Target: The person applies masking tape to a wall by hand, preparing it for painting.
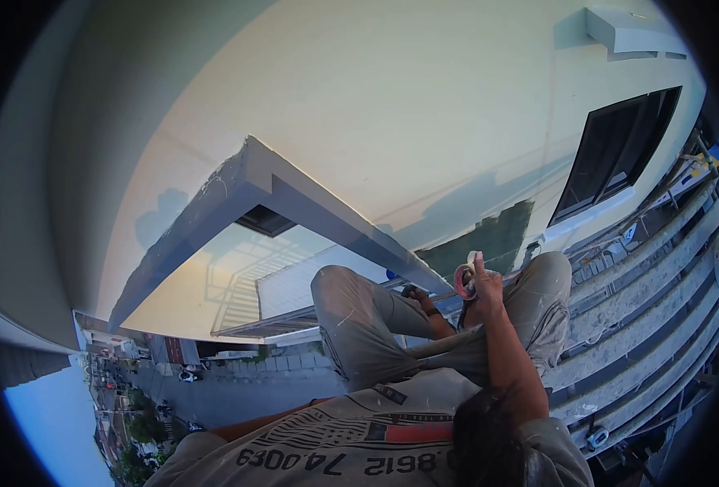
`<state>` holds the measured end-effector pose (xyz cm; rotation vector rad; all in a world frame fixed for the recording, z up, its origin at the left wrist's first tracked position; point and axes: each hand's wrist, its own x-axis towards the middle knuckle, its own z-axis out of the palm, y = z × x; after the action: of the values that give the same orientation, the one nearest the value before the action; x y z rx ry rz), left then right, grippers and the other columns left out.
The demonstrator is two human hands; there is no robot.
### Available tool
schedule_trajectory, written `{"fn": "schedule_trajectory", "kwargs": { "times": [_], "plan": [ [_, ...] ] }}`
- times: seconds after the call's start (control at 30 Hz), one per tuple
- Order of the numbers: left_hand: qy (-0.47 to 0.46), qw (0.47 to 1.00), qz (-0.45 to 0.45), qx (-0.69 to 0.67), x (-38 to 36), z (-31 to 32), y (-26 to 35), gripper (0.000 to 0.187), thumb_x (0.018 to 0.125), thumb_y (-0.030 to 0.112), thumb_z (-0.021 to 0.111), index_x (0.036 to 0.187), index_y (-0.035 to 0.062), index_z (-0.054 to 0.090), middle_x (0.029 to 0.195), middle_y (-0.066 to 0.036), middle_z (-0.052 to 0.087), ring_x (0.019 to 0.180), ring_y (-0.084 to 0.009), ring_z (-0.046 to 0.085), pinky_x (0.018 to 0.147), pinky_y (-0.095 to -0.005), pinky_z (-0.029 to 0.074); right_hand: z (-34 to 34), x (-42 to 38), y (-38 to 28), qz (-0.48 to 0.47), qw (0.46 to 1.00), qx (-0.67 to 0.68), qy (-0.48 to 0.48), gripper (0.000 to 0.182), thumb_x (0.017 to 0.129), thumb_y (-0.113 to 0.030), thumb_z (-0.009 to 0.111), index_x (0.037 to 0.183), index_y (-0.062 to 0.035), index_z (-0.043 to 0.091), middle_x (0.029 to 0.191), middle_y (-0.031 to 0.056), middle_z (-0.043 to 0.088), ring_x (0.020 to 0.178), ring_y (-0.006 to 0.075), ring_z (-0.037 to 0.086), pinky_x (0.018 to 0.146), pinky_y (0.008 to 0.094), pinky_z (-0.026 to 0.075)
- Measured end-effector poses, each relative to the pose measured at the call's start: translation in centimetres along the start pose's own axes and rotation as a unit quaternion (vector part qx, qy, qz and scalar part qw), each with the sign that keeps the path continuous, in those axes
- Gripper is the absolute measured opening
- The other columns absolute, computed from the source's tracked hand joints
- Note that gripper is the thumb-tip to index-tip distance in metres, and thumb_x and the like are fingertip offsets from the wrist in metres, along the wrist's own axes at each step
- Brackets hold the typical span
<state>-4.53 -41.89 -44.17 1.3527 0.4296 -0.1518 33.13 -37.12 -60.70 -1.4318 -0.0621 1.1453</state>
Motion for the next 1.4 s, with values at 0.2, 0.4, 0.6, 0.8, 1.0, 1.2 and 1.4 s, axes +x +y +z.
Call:
{"fn": "schedule_trajectory", "kwargs": {
  "times": [0.2,0.4,0.6,0.8,1.0,1.2,1.4],
  "plan": [
    [-0.008,1.0,0.011,-0.013,0.0,0.0,-0.7,0.047,0.103,0.03,0.062,0.139,-0.001,0.061,0.114,-0.018,0.072,0.106,-0.0354,0.069,0.094,-0.0389,0.053,-0.2,0.7,0.8,0.002,0.999,-0.038,0.007,0.073,0.094,-0.069,0.07,0.096,0.0044,0.075,0.084,0.0079,0.067,0.07,0.0139,0.06,0.062,0.0363,0.053],
    [0.023,0.998,0.06,0.011,1.2,-0.3,-3.0,0.048,0.104,0.03,0.062,0.14,-0.0012,0.06,0.115,-0.018,0.072,0.107,-0.0348,0.069,0.095,-0.0382,0.053,0.0,0.5,0.3,0.001,0.999,-0.046,0.029,0.063,0.093,-0.063,0.075,0.083,-0.0014,0.073,0.076,0.0051,0.067,0.064,0.0115,0.059,0.057,0.0328,0.048],
    [0.06,0.998,-0.003,0.012,1.1,0.9,1.3,0.056,0.106,0.032,0.061,0.149,-0.0018,0.053,0.133,-0.016,0.065,0.124,-0.0258,0.059,0.106,-0.0377,0.047,1.6,-0.1,0.2,-0.009,0.999,0.007,-0.043,0.054,0.097,-0.057,0.074,0.083,-0.0047,0.073,0.07,0.0011,0.063,0.057,0.0098,0.055,0.051,0.0321,0.045],
    [0.056,0.998,0.019,0.031,-1.2,-1.6,1.1,0.047,0.107,0.03,0.059,0.142,-0.0014,0.058,0.145,-0.016,0.058,0.13,-0.0234,0.057,0.109,-0.0388,0.044,5.4,-1.5,-2.1,-0.043,0.988,0.059,-0.137,0.053,0.092,-0.052,0.082,0.077,-0.0027,0.069,0.065,-0.0022,0.053,0.057,0.0073,0.046,0.049,0.0312,0.037],
    [0.336,0.92,0.077,0.184,2.7,-6.7,13.8,0.022,0.101,0.006,0.064,0.121,-0.0028,0.069,0.135,-0.015,0.066,0.115,-0.0192,0.067,0.103,-0.0355,0.051,8.1,-8.0,-8.5,-0.101,0.964,0.109,-0.221,0.05,0.092,-0.049,0.083,0.089,-0.0019,0.067,0.078,0.0036,0.065,0.069,0.0115,0.06,0.064,0.0316,0.05],
    [0.423,0.865,0.186,0.193,9.6,-6.4,19.2,0.052,0.087,-0.005,0.079,0.137,0.0012,0.066,0.141,-0.017,0.064,0.12,-0.024,0.068,0.101,-0.0379,0.056,9.6,-11.9,-10.8,-0.257,0.95,0.005,-0.179,0.049,0.087,-0.042,0.09,0.082,0.0015,0.067,0.071,0.002,0.065,0.066,0.0081,0.06,0.059,0.028,0.049],
    [0.409,0.764,0.236,0.44,11.2,-8.2,19.6,0.041,0.083,-0.008,0.08,0.122,0.0011,0.074,0.124,-0.016,0.073,0.111,-0.024,0.073,0.094,-0.0357,0.059,9.3,-14.0,-13.0,-0.347,0.91,-0.159,-0.164,0.063,0.077,-0.048,0.094,0.094,0.008,0.072,0.071,0.0148,0.07,0.062,0.0157,0.061,0.059,0.0335,0.052]
  ]
}}
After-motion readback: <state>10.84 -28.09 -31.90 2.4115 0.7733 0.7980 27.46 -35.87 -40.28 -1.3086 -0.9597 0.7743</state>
